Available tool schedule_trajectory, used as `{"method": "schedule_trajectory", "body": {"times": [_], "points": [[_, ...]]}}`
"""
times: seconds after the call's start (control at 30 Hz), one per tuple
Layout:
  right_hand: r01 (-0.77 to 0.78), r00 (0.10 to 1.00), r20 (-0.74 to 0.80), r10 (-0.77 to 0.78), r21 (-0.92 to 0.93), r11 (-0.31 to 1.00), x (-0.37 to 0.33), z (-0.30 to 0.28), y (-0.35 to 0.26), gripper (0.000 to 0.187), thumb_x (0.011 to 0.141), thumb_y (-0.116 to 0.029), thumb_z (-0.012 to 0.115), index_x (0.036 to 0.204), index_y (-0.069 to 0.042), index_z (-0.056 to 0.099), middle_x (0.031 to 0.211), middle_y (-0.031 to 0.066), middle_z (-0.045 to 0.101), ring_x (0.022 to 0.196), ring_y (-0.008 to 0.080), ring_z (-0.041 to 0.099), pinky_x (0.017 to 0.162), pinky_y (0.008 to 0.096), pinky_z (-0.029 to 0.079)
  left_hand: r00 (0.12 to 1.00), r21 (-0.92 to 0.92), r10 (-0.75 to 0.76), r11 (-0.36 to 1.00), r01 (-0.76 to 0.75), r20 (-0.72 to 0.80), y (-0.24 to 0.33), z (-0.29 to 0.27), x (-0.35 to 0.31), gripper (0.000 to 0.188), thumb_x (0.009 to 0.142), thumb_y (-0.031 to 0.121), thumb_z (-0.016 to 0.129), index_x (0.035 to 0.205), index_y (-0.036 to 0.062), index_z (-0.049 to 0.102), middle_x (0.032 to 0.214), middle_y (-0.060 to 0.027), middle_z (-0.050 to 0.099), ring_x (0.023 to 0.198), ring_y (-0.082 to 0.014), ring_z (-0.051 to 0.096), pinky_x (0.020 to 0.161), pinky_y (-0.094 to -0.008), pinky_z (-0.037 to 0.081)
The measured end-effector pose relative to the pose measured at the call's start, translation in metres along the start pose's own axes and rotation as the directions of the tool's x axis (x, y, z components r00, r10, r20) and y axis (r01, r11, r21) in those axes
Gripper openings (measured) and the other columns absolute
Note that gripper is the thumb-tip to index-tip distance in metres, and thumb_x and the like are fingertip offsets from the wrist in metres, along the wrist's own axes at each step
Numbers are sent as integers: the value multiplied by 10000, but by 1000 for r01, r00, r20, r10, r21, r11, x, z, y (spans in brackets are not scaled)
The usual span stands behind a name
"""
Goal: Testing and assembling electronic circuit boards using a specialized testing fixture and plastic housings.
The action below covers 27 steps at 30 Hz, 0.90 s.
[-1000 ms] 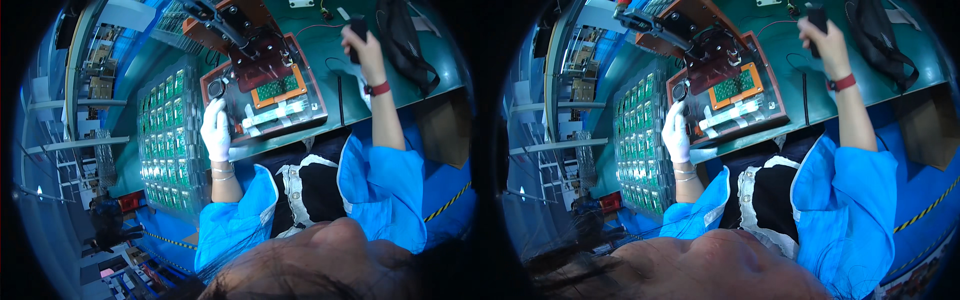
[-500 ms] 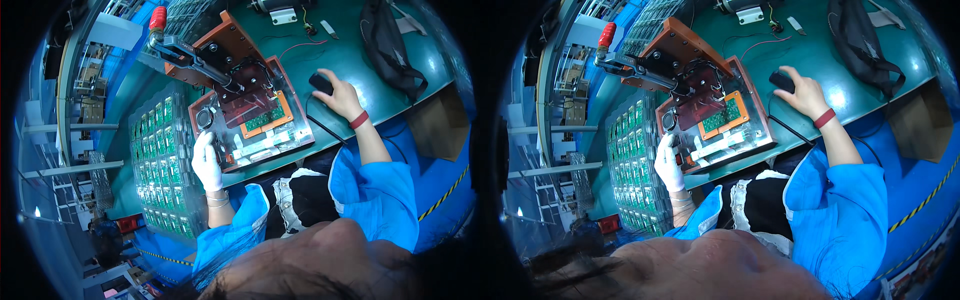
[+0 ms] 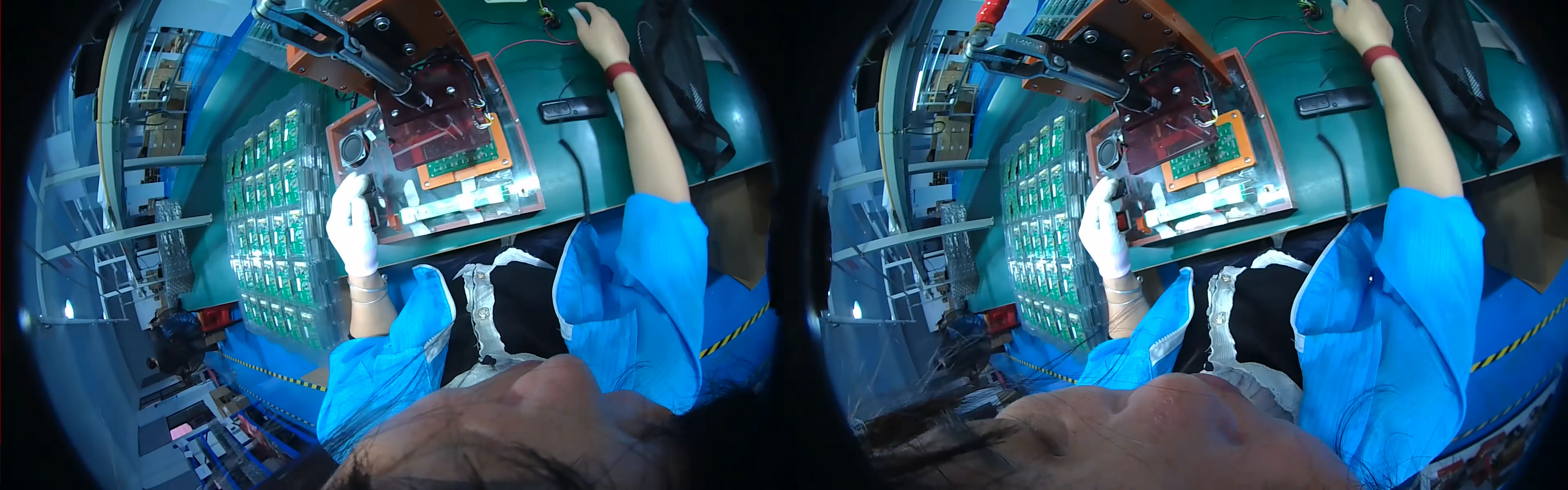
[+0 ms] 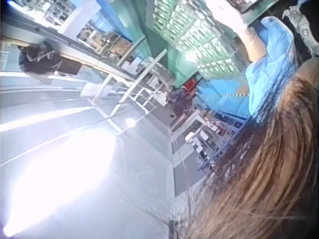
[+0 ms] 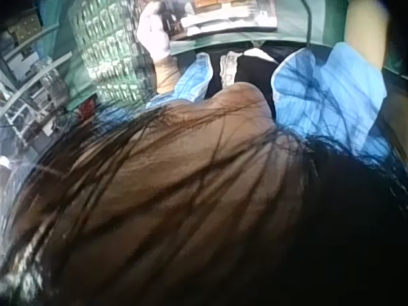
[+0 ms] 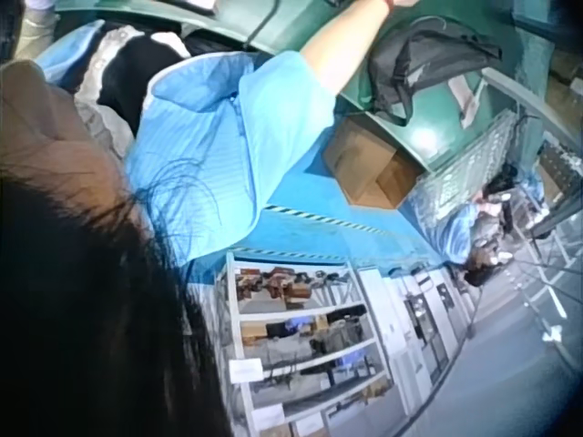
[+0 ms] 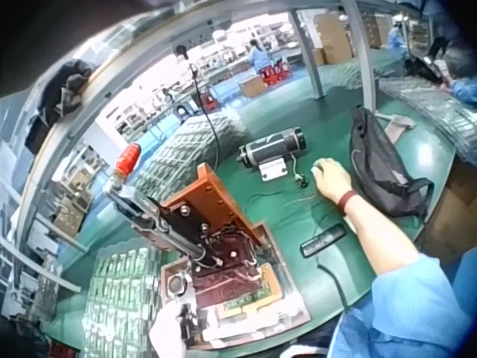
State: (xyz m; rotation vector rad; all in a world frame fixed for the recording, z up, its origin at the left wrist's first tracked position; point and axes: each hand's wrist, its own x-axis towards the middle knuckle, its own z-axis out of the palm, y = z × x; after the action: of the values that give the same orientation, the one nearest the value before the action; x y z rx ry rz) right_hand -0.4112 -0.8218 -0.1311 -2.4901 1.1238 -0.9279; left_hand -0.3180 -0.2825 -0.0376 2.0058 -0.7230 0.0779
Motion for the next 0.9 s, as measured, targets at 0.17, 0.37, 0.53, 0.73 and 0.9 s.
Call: {"method": "schedule_trajectory", "body": {"times": [0.17,0.37,0.53,0.73,0.9], "points": [[-172,965,160,210,-224,959,2,20,-29,303,952,-294,625,1205,-129,653,1042,90,705,860,251,666,766,359,524,999,40,2,999,0,-38,-4,-8,-7,290,903,-43,517,1107,-19,721,1182,-123,707,1078,-241,656,989,-324,487],[-111,894,381,237,-325,939,12,3,-23,388,957,-315,602,1296,-132,648,1139,99,717,968,302,698,886,398,543,1000,-14,-4,1000,4,-27,-3,-7,-6,292,899,-42,514,1106,-21,719,1163,-121,714,1057,-238,661,980,-321,491],[-215,834,485,265,-156,964,10,-19,-12,416,950,-295,645,1294,-62,646,1151,99,715,1002,239,693,900,342,534,999,-62,4,998,-6,-36,-7,-8,-6,298,888,-47,512,1100,-19,720,1157,-121,715,1057,-239,661,978,-321,492],[-311,934,88,346,679,666,-41,-60,-51,405,939,-229,700,1268,2,651,1157,81,708,1022,152,654,908,252,478,998,-88,45,995,-47,-32,-5,-5,-5,305,875,-54,509,1091,-18,721,1150,-123,717,1056,-240,659,978,-323,491],[-264,960,225,165,925,275,-113,-80,-99,267,951,-184,681,1179,-46,680,1076,63,700,904,128,623,767,273,499,998,-81,46,995,-50,-43,-10,-13,-9,313,861,-54,512,1093,-13,717,1154,-122,715,1057,-239,656,978,-324,492]]}}
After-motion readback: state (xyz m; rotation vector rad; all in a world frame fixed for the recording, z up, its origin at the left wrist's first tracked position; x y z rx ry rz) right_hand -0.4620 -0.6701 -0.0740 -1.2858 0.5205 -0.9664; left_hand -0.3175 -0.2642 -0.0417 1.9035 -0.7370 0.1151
